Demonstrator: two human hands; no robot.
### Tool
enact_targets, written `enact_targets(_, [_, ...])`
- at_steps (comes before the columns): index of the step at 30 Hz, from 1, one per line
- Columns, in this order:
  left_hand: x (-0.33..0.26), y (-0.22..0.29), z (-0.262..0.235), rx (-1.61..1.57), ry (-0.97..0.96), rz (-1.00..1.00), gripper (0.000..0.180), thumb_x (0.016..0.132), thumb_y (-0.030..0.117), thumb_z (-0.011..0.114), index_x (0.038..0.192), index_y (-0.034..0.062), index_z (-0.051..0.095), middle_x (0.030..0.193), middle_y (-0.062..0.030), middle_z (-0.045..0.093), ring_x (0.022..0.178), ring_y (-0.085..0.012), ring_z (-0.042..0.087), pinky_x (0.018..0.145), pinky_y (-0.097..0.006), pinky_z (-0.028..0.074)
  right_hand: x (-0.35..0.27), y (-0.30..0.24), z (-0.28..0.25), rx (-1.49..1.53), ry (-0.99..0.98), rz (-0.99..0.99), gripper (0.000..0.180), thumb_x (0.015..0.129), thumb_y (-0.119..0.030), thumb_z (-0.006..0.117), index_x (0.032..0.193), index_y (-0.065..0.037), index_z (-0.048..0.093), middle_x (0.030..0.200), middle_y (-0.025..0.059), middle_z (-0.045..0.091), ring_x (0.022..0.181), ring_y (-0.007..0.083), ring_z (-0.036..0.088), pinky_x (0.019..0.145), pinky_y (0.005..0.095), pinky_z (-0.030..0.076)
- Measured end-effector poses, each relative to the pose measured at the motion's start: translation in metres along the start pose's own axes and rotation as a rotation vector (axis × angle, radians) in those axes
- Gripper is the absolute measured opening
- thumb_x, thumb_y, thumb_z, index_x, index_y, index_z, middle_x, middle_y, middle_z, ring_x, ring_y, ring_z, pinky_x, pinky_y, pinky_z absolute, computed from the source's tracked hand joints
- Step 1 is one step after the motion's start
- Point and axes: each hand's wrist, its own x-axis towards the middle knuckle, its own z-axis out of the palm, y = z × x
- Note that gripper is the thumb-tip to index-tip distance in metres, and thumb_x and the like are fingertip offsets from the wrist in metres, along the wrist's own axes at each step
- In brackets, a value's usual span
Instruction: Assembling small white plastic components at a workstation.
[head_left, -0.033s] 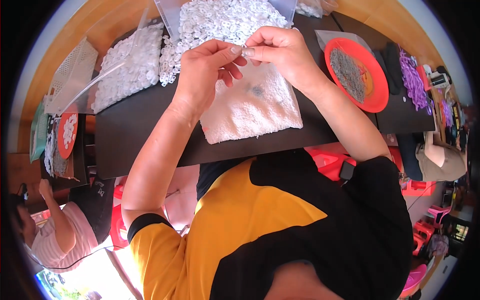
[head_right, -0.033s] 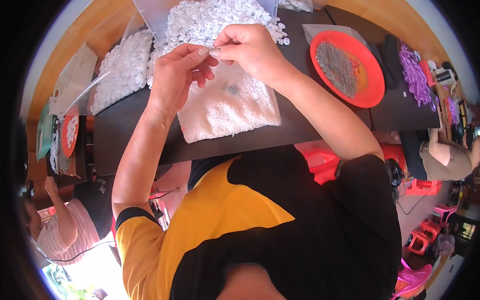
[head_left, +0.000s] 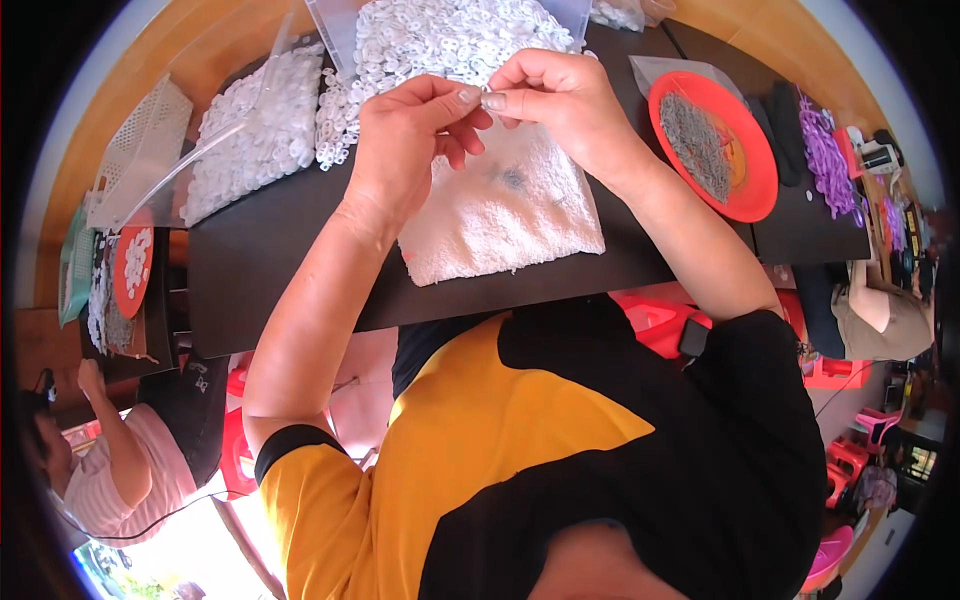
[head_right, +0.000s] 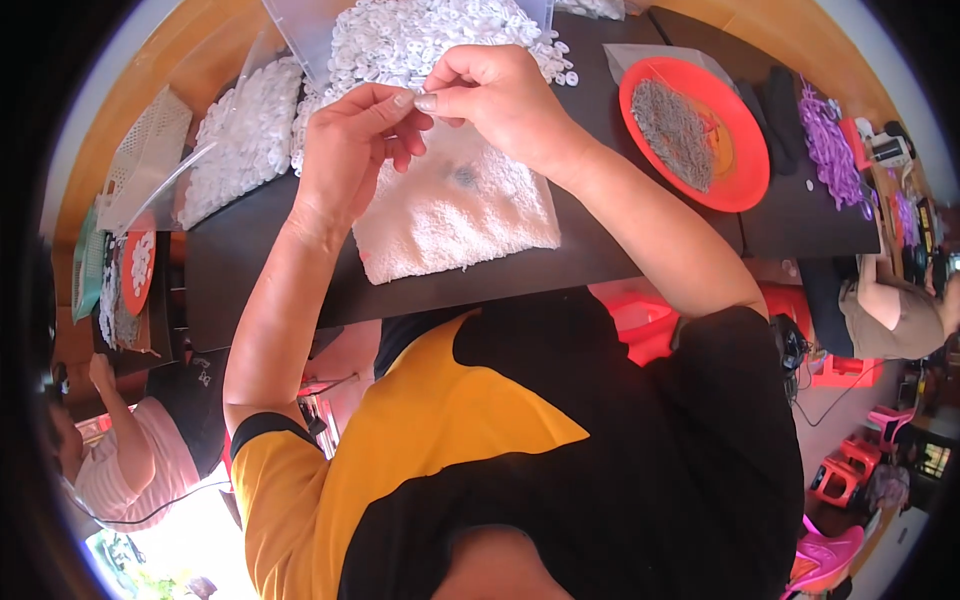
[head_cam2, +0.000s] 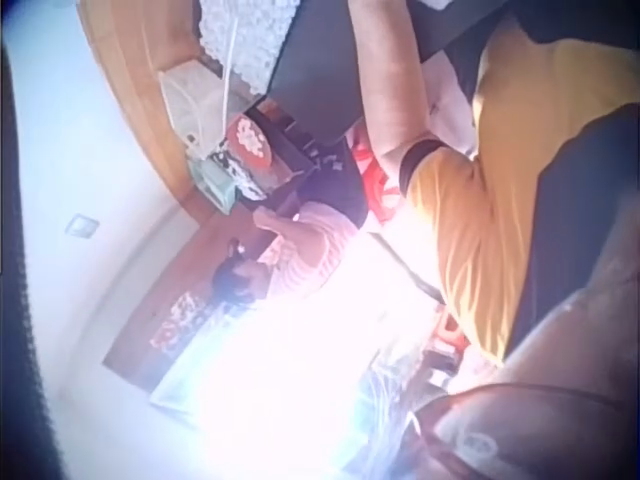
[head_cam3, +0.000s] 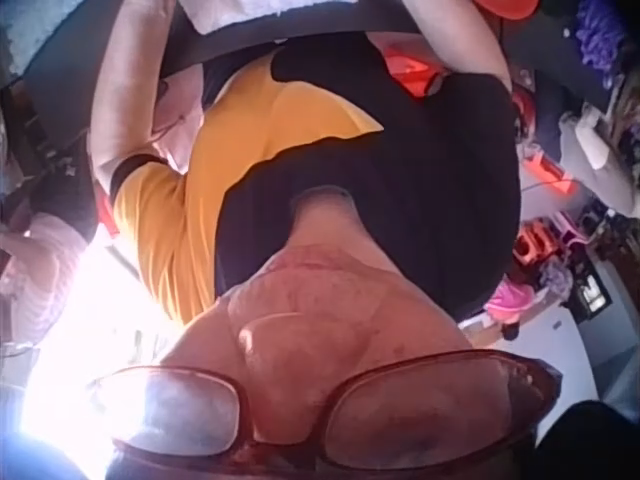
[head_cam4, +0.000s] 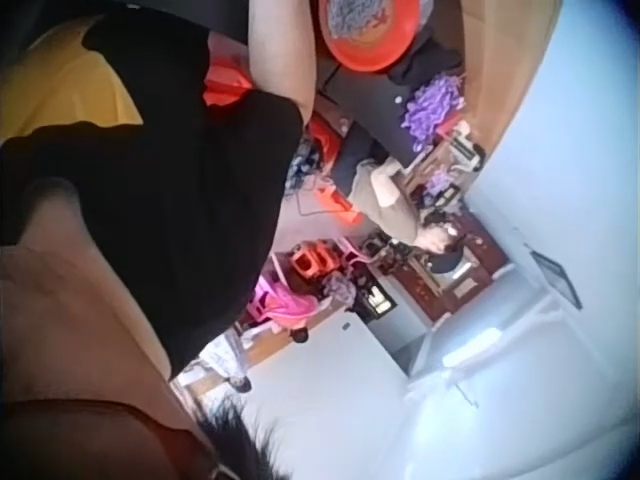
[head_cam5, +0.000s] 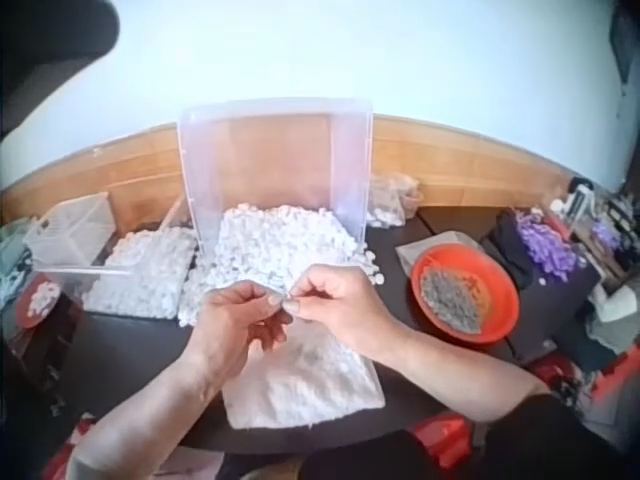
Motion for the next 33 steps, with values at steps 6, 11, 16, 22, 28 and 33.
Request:
enact_targets(6, [-0.001, -0.005, -0.008, -0.036, -0.007, -0.013, 0.014, 0.092, 0.01, 0.061, 0.092, -0.0033, 0.065, 0.078, -0.0113, 0.067, 0.06, -0.0157, 0.06, 0.052, -0.026, 0.045, -0.001, 0.007, 0.002, -0.09, 0.08, -0.163, 0.01, 0.085, -0.005, 0.065, 0.093, 0.0, 0.066, 0.079, 0.0022, 0.064, 0.076, 0.0082, 0.059, 0.07, 0.0241, 0.048])
enact_targets(11, [-0.004, -0.015, -0.007, -0.105, -0.043, -0.055, 0.016, 0.093, 0.012, 0.061, 0.094, -0.0042, 0.065, 0.078, -0.0114, 0.066, 0.061, -0.0155, 0.06, 0.051, -0.025, 0.044, -0.004, 0.012, -0.003, -0.103, -0.066, -0.048, 0.009, 0.091, -0.001, 0.062, 0.099, 0.002, 0.065, 0.092, 0.0026, 0.066, 0.086, 0.0083, 0.062, 0.078, 0.0227, 0.05])
enact_targets(16, [-0.007, -0.017, -0.003, -0.204, -0.013, -0.037, 0.015, 0.093, 0.008, 0.061, 0.098, -0.0056, 0.064, 0.082, -0.0121, 0.067, 0.063, -0.0161, 0.061, 0.053, -0.025, 0.045, -0.006, 0.015, 0.003, -0.167, -0.02, -0.109, 0.008, 0.09, 0.0, 0.061, 0.097, 0.002, 0.064, 0.088, 0.0024, 0.065, 0.085, 0.0081, 0.061, 0.078, 0.0224, 0.05])
enact_targets(22, [0.0, -0.021, -0.011, -0.134, 0.036, -0.005, 0.012, 0.092, 0.006, 0.061, 0.095, -0.0053, 0.063, 0.084, -0.013, 0.067, 0.065, -0.016, 0.061, 0.055, -0.026, 0.047, -0.016, 0.008, -0.004, -0.325, 0.005, -0.172, 0.004, 0.082, -0.005, 0.063, 0.083, -0.001, 0.062, 0.072, 0.0073, 0.064, 0.066, 0.019, 0.062, 0.062, 0.0307, 0.048])
enact_targets(28, [-0.006, -0.024, -0.012, -0.076, 0.03, -0.018, 0.009, 0.09, 0.004, 0.061, 0.094, -0.0046, 0.063, 0.083, -0.0118, 0.067, 0.065, -0.0142, 0.061, 0.055, -0.025, 0.046, -0.047, -0.017, -0.04, -0.744, -0.247, -0.288, 0.004, 0.077, -0.004, 0.062, 0.081, -0.004, 0.061, 0.078, 0.0076, 0.058, 0.077, 0.0276, 0.06, 0.066, 0.0386, 0.047])
enact_targets(33, [-0.005, -0.026, -0.004, -0.037, 0.06, -0.085, 0.01, 0.088, 0.003, 0.064, 0.096, -0.0039, 0.065, 0.08, -0.0071, 0.065, 0.063, -0.0106, 0.059, 0.053, -0.023, 0.045, -0.078, 0.002, -0.036, -0.792, -0.253, -0.289, 0.017, 0.072, 0.004, 0.067, 0.087, -0.004, 0.065, 0.088, 0.0037, 0.059, 0.088, 0.0238, 0.058, 0.078, 0.0336, 0.046])
